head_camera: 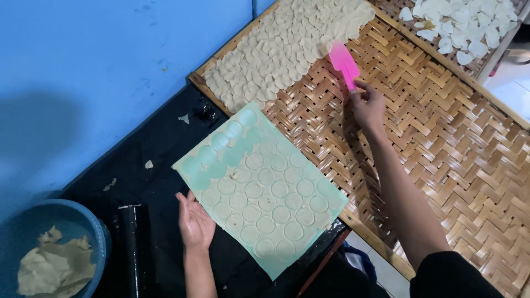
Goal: The recorder uses a pink spatula to transfer small circular crackers from a stencil sheet onto a woven drying tray.
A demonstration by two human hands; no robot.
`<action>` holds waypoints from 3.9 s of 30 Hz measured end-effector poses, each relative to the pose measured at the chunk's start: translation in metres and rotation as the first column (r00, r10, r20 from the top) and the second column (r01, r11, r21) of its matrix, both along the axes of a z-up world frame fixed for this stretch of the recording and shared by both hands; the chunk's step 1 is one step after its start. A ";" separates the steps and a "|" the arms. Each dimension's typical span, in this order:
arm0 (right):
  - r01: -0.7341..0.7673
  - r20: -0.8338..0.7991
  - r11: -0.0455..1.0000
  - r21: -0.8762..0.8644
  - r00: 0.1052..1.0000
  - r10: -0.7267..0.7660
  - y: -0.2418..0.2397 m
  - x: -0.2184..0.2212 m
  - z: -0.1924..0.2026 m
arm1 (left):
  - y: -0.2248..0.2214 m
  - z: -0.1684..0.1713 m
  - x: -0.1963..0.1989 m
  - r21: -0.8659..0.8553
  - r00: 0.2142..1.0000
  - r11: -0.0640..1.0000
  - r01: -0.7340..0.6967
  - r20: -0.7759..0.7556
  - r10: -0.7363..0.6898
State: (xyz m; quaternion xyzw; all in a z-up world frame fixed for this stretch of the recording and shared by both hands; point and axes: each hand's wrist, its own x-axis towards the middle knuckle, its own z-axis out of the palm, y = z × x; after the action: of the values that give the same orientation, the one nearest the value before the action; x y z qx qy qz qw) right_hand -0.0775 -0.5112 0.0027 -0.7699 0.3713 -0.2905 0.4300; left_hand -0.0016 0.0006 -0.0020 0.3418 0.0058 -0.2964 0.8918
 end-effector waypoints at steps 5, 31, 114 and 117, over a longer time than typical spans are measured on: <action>0.020 -0.109 0.981 -0.193 0.993 -0.042 0.004 0.003 0.006 | -0.001 0.004 0.000 -0.005 1.000 1.000 -0.006 -0.020 0.006; -0.576 -0.378 0.816 -0.052 0.767 0.518 0.216 -0.064 0.110 | 0.002 0.000 0.001 -0.083 1.000 0.996 0.012 0.021 -0.011; -0.317 -0.152 0.904 0.285 0.917 0.370 0.178 -0.066 0.066 | 0.002 0.001 0.000 -0.114 0.999 0.993 0.026 0.044 -0.021; -0.236 -0.199 0.970 0.061 0.949 0.243 0.154 -0.058 0.060 | 0.002 0.003 0.000 -0.092 0.999 0.996 0.020 0.036 -0.017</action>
State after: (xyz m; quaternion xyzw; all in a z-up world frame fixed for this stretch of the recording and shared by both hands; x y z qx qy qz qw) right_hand -0.1360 -0.3576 0.0627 -0.8272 0.3226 -0.1485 0.4355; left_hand -0.0012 0.0028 0.0008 0.3054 -0.0270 -0.2985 0.9038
